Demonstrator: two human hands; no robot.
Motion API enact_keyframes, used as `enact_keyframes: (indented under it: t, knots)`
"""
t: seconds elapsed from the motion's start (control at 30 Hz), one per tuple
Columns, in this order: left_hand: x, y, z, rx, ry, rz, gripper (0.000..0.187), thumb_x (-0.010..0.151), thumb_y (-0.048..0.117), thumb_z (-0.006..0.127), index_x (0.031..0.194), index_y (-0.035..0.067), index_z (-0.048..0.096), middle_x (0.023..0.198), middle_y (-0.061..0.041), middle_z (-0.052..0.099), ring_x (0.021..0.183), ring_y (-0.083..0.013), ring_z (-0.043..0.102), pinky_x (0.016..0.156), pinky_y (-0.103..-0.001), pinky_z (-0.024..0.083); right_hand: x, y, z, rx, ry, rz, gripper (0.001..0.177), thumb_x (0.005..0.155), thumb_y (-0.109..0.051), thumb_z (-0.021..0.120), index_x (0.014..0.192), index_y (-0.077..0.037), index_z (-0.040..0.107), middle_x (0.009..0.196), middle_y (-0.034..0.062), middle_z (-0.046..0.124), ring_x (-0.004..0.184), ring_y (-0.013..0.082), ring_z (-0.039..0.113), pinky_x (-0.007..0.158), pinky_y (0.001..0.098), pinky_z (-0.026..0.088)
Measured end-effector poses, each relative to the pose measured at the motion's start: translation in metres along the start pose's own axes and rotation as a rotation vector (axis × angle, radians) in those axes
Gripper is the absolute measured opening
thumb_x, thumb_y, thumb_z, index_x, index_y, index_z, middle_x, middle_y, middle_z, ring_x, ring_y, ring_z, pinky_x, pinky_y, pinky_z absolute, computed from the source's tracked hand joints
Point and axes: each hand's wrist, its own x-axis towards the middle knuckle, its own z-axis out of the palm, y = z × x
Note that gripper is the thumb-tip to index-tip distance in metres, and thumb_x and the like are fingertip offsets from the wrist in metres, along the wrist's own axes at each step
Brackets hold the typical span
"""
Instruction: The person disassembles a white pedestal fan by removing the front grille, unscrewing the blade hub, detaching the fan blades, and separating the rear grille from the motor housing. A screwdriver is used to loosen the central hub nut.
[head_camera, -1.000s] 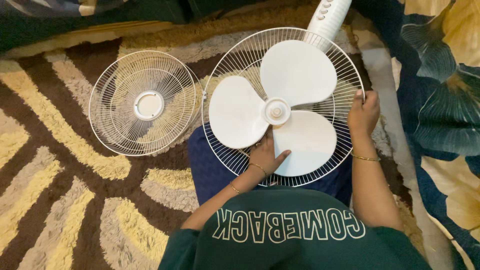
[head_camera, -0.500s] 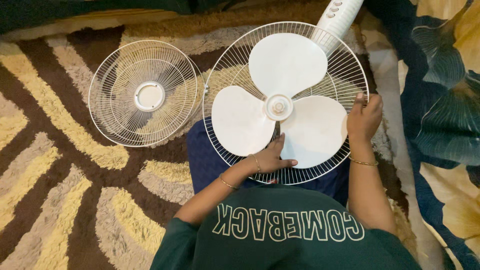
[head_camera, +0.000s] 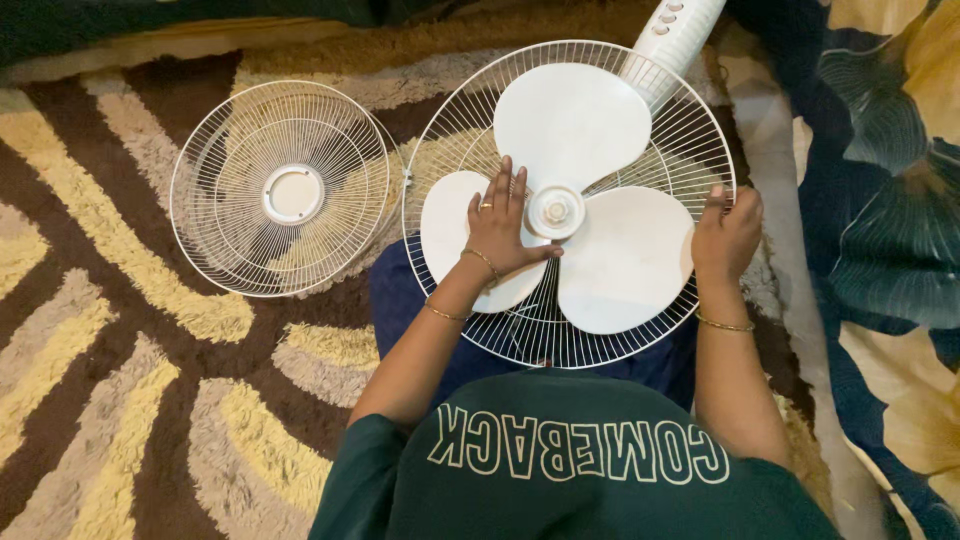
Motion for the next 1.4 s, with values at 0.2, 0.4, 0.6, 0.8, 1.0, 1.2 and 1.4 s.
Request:
enact_keyframes:
  t: [0.2,0.4,0.6,0.8,1.0,1.2,1.4]
  knots:
    - [-0.001,0.001,0.028,0.038,0.105,0.027,0.115,0.076,0.068,0.072,0.165,0.020,0.019,0.161,-0.019,0.034,0.155,-0.0384,0.021,0.121,-0.066,0.008,0.007,0.009,0.005,-0.061,-0.040,0.052,0.039,0.114,-0.038,0.057,0.121,0.000,0.054,0.117,0.0222,0.060,0.104,0.0430,0.061,0.087,0.0530,0.046]
    - [0.007,0.009,0.025,0.006,0.167,0.000,0.105,0.072,0.059,0.073,0.160,0.021,0.030,0.146,-0.018,0.050,0.147,-0.0356,0.035,0.119,-0.068,0.010,0.016,-0.003,0.008,-0.247,0.028,-0.103,0.049,0.111,-0.039,0.062,0.132,0.004,0.052,0.134,0.0273,0.053,0.124,0.0452,0.045,0.092,0.0614,0.035]
    - [-0.002,0.013,0.026,-0.025,0.198,0.005,0.103,0.071,0.060,0.073,0.157,0.016,0.034,0.141,-0.019,0.051,0.142,-0.0368,0.037,0.119,-0.065,0.013,-0.009,-0.068,0.017,-0.212,0.029,-0.443,0.031,0.108,-0.030,0.066,0.131,-0.009,0.061,0.139,0.0113,0.057,0.140,0.0318,0.043,0.118,0.0539,0.022]
    - [-0.013,0.016,0.039,-0.051,0.303,0.018,0.104,0.072,0.062,0.072,0.154,0.008,0.036,0.138,-0.017,0.052,0.139,-0.0360,0.040,0.118,-0.063,0.013,-0.043,-0.147,0.028,-0.052,-0.075,-0.678,0.031,0.093,-0.039,0.078,0.103,-0.011,0.069,0.098,0.0040,0.063,0.104,0.0249,0.055,0.096,0.0440,0.034]
    - [-0.021,0.011,0.041,-0.106,0.300,0.003,0.104,0.071,0.060,0.072,0.155,0.010,0.036,0.138,-0.016,0.054,0.141,-0.0338,0.040,0.120,-0.062,0.013,-0.049,-0.166,0.030,-0.063,-0.134,-0.698,0.040,0.085,-0.046,0.080,0.094,-0.010,0.066,0.082,0.0038,0.062,0.084,0.0245,0.056,0.081,0.0429,0.038]
    - [-0.022,0.012,0.040,-0.101,0.251,0.014,0.104,0.073,0.055,0.071,0.157,0.008,0.032,0.141,-0.017,0.053,0.143,-0.0347,0.039,0.121,-0.063,0.009,-0.052,-0.156,0.043,-0.076,-0.228,-0.707,0.036,0.091,-0.041,0.077,0.090,-0.009,0.061,0.080,0.0056,0.060,0.080,0.0246,0.057,0.077,0.0421,0.038]
    - [-0.024,0.012,0.037,-0.128,0.245,0.028,0.100,0.075,0.051,0.071,0.157,0.008,0.032,0.143,-0.017,0.051,0.145,-0.0332,0.039,0.124,-0.061,0.007,-0.044,-0.150,0.047,-0.011,-0.248,-0.833,0.032,0.089,-0.034,0.077,0.084,-0.010,0.056,0.080,0.0060,0.055,0.082,0.0258,0.055,0.079,0.0429,0.039]
